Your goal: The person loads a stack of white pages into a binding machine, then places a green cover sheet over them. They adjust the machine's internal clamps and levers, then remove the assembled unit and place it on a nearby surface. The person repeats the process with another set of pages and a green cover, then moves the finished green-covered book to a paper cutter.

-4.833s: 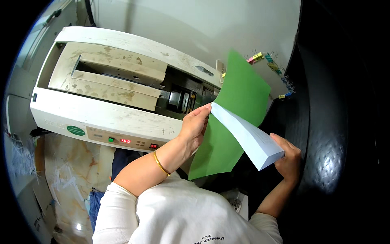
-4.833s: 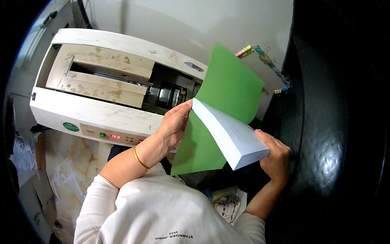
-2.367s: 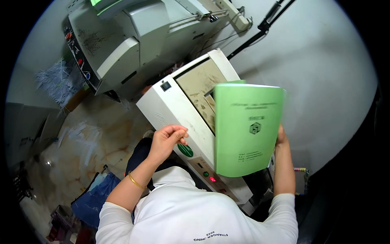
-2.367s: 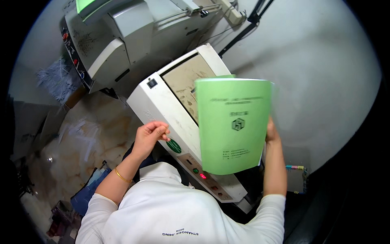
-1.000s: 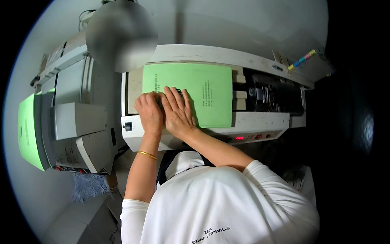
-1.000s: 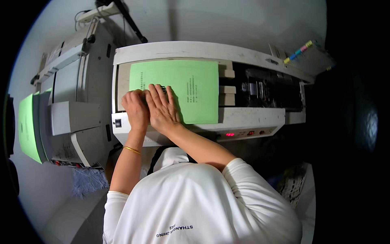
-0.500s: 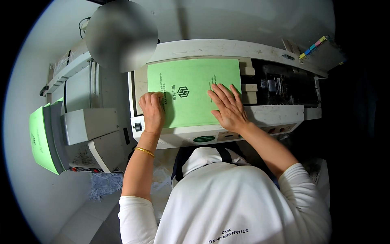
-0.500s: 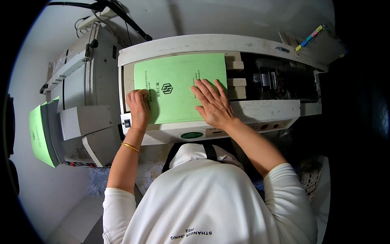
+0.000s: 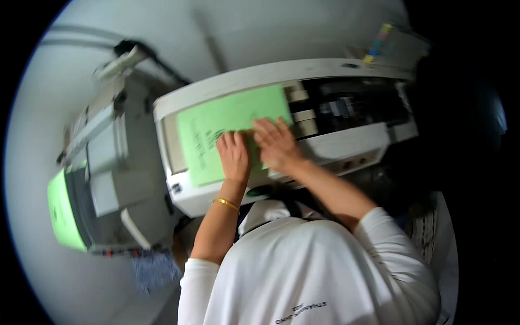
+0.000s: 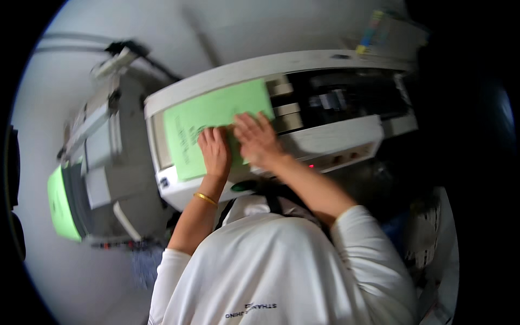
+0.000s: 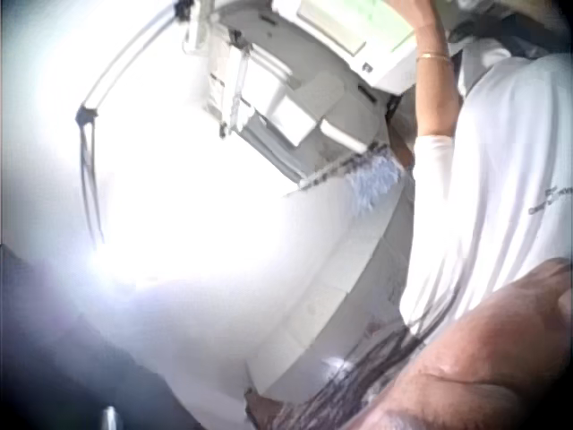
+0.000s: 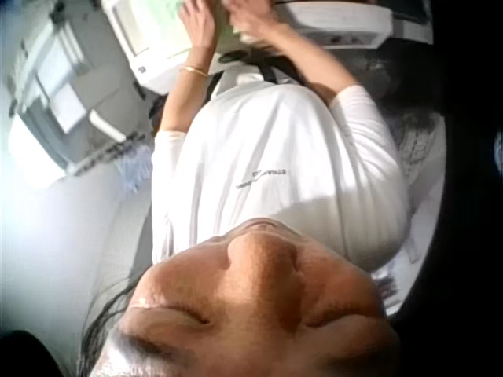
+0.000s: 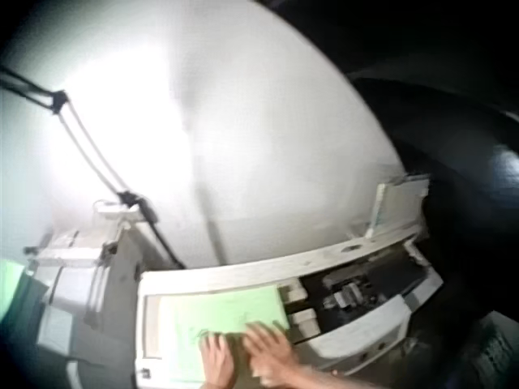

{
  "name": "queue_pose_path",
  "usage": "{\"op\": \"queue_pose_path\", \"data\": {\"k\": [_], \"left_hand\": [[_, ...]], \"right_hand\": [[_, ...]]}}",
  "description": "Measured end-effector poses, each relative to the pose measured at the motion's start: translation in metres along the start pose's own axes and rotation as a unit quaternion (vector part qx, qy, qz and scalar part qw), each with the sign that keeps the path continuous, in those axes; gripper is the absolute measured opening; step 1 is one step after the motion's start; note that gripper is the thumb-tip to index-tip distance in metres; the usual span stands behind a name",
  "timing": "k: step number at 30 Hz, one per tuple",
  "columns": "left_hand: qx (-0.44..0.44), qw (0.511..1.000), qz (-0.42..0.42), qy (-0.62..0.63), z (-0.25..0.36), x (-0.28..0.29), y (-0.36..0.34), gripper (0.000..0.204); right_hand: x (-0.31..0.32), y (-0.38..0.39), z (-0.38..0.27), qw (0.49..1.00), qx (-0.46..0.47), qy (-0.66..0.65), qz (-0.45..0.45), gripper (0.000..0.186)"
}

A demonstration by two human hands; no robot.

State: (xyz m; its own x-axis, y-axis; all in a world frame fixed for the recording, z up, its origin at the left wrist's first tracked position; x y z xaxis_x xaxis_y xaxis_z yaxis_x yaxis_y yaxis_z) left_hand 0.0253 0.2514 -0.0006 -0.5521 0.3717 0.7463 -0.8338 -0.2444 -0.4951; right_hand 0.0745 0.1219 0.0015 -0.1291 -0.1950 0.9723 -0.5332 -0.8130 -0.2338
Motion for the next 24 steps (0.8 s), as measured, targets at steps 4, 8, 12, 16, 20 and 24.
{"op": "queue_pose_path", "data": {"k": [4,8,12,16,20,24], "left_hand": [[0.085,0.995,0.004,0.058,0.006,-0.013,0.003,0.019],[0.031,0.999,0.002,0.031,0.006,-0.005,0.001,0.013],[0.069,0.997,0.014,-0.021,-0.042,0.025,0.011,0.017],[0.078,0.997,-0.010,-0.001,-0.074,0.057,0.019,0.016],[0.048,0.998,-0.033,0.026,-0.083,0.065,0.019,0.015],[0.018,0.999,-0.025,0.041,-0.099,0.072,0.027,0.020]], "right_hand": [[-0.007,-0.002,-0.023,0.993,-0.110,-0.046,0.000,0.056],[0.006,0.005,-0.018,0.991,-0.121,-0.051,0.038,0.064],[0.006,0.015,-0.011,0.991,-0.100,-0.062,0.056,0.074],[0.006,0.023,0.005,0.994,-0.075,-0.074,0.006,0.074],[0.007,0.026,0.010,0.994,-0.071,-0.078,0.000,0.072],[0.004,0.029,0.010,0.994,-0.072,-0.079,-0.011,0.070]]}}
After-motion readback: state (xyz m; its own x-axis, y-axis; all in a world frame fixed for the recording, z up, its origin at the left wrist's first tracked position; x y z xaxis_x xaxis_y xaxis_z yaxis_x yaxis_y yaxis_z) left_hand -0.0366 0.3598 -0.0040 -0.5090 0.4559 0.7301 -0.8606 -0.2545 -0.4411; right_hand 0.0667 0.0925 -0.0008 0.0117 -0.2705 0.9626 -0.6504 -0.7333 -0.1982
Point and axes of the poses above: each hand's wrist, its own y-axis away from the middle knuckle, its own x-axis out of the back of the hand, z = x × y, the point moved 4 cm from there along -y, towards the middle knuckle, and after that the axes turned 9 degrees about y, right-handed, at the moved point
